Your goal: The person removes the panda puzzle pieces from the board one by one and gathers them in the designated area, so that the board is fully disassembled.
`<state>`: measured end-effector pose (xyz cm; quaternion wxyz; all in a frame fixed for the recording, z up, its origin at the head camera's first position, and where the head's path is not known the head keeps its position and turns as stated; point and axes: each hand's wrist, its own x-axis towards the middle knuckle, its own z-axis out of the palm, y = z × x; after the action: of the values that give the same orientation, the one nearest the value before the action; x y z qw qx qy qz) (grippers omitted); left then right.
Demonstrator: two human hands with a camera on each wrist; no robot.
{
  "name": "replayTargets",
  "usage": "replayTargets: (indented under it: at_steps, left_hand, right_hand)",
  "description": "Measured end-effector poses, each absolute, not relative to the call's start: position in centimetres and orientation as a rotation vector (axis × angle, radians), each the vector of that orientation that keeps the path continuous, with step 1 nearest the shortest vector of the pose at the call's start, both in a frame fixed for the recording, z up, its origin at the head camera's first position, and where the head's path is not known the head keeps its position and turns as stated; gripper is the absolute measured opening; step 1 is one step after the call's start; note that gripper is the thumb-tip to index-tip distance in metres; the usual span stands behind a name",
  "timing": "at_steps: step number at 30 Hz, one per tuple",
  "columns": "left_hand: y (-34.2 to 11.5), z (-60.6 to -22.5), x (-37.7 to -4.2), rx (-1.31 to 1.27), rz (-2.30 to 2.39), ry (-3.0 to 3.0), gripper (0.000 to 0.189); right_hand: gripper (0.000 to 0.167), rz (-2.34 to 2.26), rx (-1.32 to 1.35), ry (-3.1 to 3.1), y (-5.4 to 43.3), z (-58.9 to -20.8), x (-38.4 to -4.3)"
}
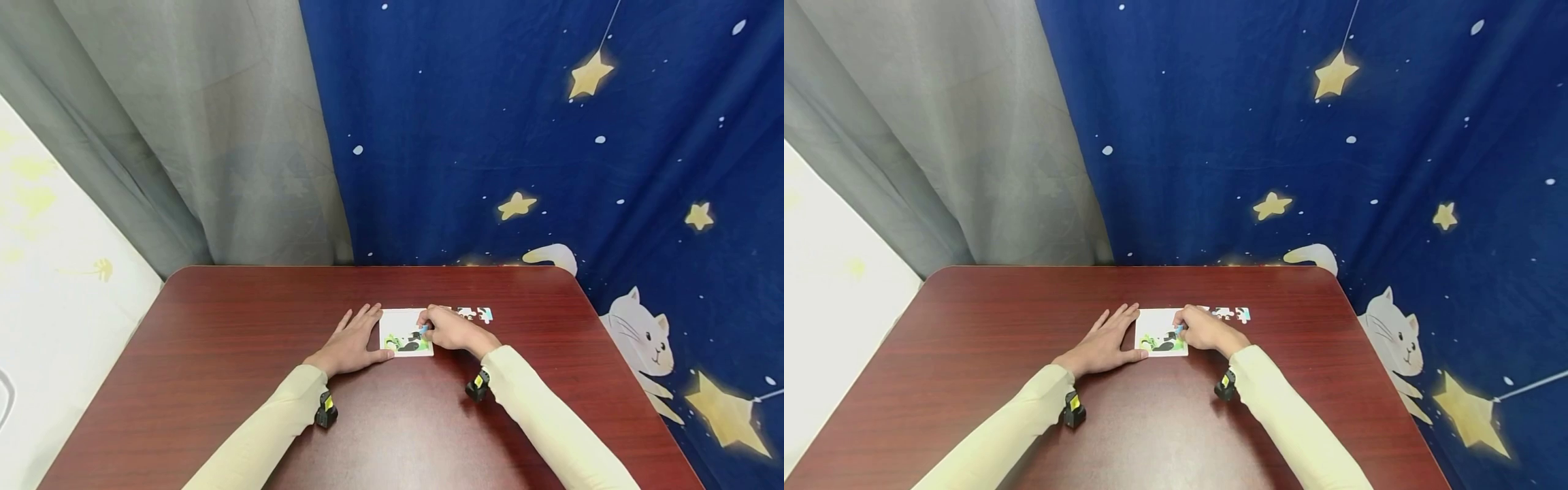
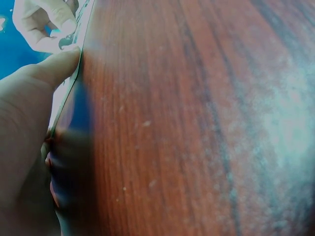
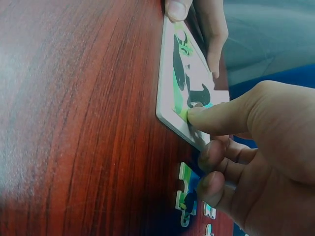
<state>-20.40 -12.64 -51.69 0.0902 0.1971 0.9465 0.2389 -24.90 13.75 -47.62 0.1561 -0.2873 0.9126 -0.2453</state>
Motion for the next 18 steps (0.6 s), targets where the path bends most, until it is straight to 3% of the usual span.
replayTargets:
  at_steps: [18]
  left_hand:
    - [-12.6,-51.2,-20.1,0.583,0.667,2.829,0.101]
  right_hand:
    - [0.015,-0.722,-0.862,2.565,14.3,-46.6,-24.8]
